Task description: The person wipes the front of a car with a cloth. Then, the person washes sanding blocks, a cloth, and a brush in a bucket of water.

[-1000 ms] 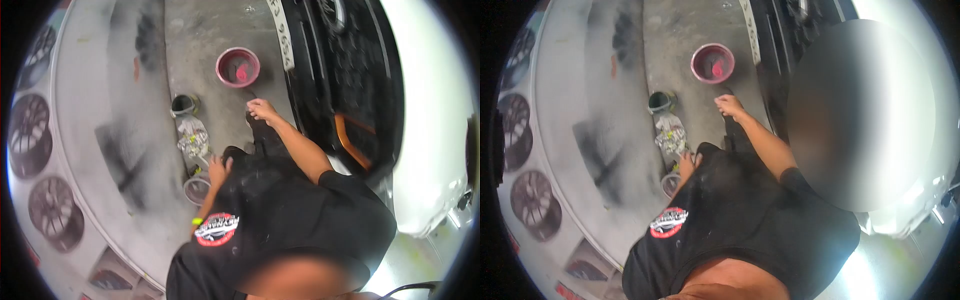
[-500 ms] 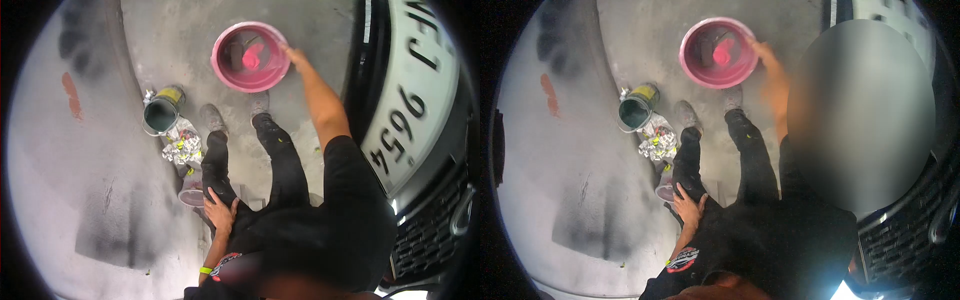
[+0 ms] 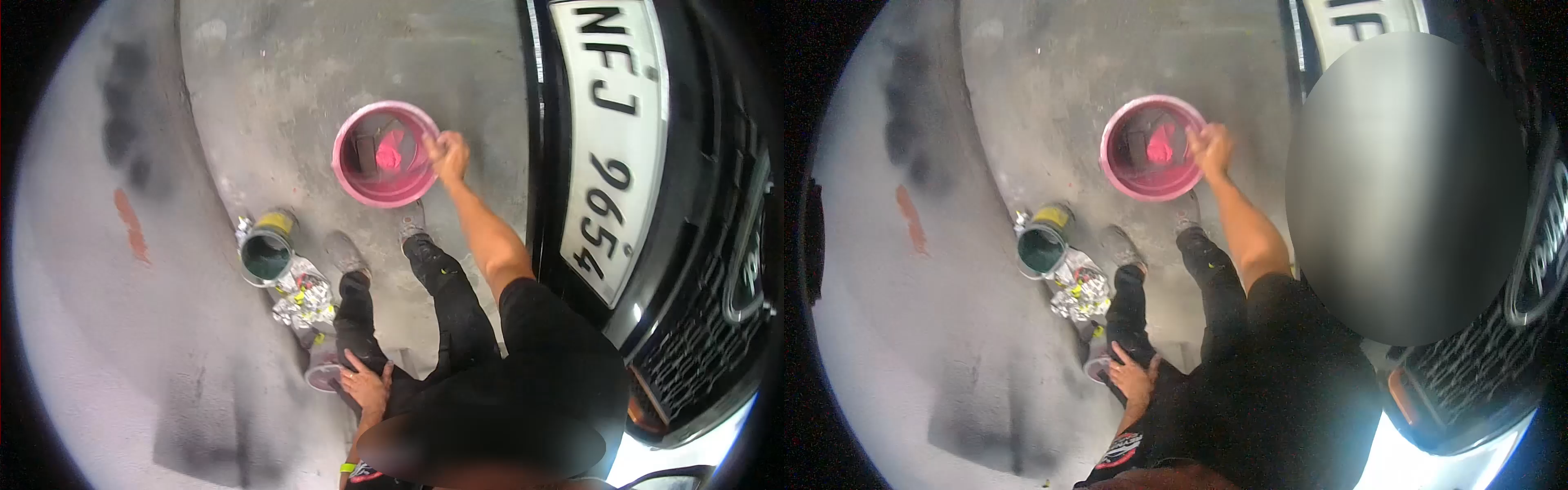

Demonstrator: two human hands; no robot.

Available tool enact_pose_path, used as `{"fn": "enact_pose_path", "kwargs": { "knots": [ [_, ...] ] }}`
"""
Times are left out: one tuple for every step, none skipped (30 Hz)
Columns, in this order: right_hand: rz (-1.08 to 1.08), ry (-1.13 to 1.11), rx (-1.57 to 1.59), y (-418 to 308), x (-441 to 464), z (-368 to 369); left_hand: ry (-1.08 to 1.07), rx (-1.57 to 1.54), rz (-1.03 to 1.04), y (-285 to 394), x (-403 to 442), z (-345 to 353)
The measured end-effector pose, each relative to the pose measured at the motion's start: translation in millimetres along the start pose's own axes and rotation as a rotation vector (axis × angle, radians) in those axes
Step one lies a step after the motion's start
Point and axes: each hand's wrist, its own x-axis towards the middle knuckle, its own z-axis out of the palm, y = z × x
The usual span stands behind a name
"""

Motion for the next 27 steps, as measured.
{"fn": "enact_pose_path", "kwargs": {
  "knots": [
    [-0.108, -0.056, -0.01, -8, -13, -5, -0.033, 0.012, -0.003, 1, 3, -6],
    [-0.206, -0.107, -0.021, -19, -31, -14, -0.033, 0.04, 0.02, 1, 1, -12],
    [-0.319, -0.233, 0.031, -35, -48, -27, -0.032, 0.071, 0.045, 1, 2, -16],
    [-0.43, -0.352, 0.076, -51, -68, -42, -0.018, 0.083, 0.081, 2, 3, -19],
    [-0.369, -0.629, -0.188, -77, -86, -59, -0.007, 0.105, 0.126, -1, 4, -19],
    [-0.283, -0.892, -0.449, -102, -97, -78, 0.16, 0.205, 0.233, -11, 9, 1],
    [-0.277, -0.924, -0.405, -96, -115, -80, 0.203, 0.238, 0.3, -14, 15, 1],
    [-0.19, -0.884, -0.388, -100, -127, -81, 0.104, 0.178, 0.333, -22, 20, -4],
    [-0.155, -0.861, -0.311, -115, -130, -91, 0.009, 0.131, 0.371, -24, 33, -16],
    [-0.115, -0.84, -0.23, -125, -141, -106, 0.055, 0.131, 0.439, -30, 37, -23],
    [-0.031, -0.798, -0.185, -144, -158, -128, 0.069, 0.213, 0.512, -56, 61, -19],
    [0.056, -0.753, -0.144, -158, -173, -155, 0.047, 0.106, 0.658, -79, 104, -11],
    [0.086, -0.697, -0.089, -156, -192, -171, -0.003, -0.004, 0.798, -90, 124, -15],
    [0.107, -0.637, -0.036, -149, -214, -186, -0.049, -0.028, 0.764, -91, 108, -44],
    [0.169, -0.561, -0.026, -143, -234, -199, -0.086, -0.06, 0.725, -86, 90, -81],
    [0.151, -0.535, -0.021, -137, -251, -211, 0.076, -0.028, 0.945, -84, 84, -111],
    [0.114, -0.515, -0.017, -125, -267, -227, 0.248, -0.015, 1.158, -81, 72, -134],
    [0.175, -0.533, -0.008, -113, -283, -229, 0.346, -0.015, 1.209, -70, 43, -166],
    [0.236, -0.55, 0.001, -100, -298, -229, 0.444, -0.016, 1.255, -61, 16, -196],
    [0.268, -0.55, 0.006, -87, -314, -239, 0.374, -0.168, 1.209, -48, 4, -217],
    [0.303, -0.527, 0.025, -74, -333, -255, 0.299, -0.317, 1.158, -34, -12, -234],
    [0.353, -0.511, 0.037, -65, -349, -273, 0.369, -0.238, 1.272, -13, -49, -256],
    [0.398, -0.481, 0.057, -52, -373, -290, 0.367, -0.205, 1.318, 5, -86, -259],
    [0.446, -0.452, 0.076, -38, -397, -305, 0.345, -0.147, 1.399, 22, -122, -258],
    [0.489, -0.427, 0.1, -23, -420, -319, 0.327, -0.087, 1.469, 38, -157, -251],
    [0.528, -0.403, 0.121, -7, -443, -333, 0.279, -0.017, 1.494, 52, -191, -237],
    [0.567, -0.38, 0.139, 11, -465, -344, 0.317, 0.155, 1.56, 67, -216, -218]
  ]
}}
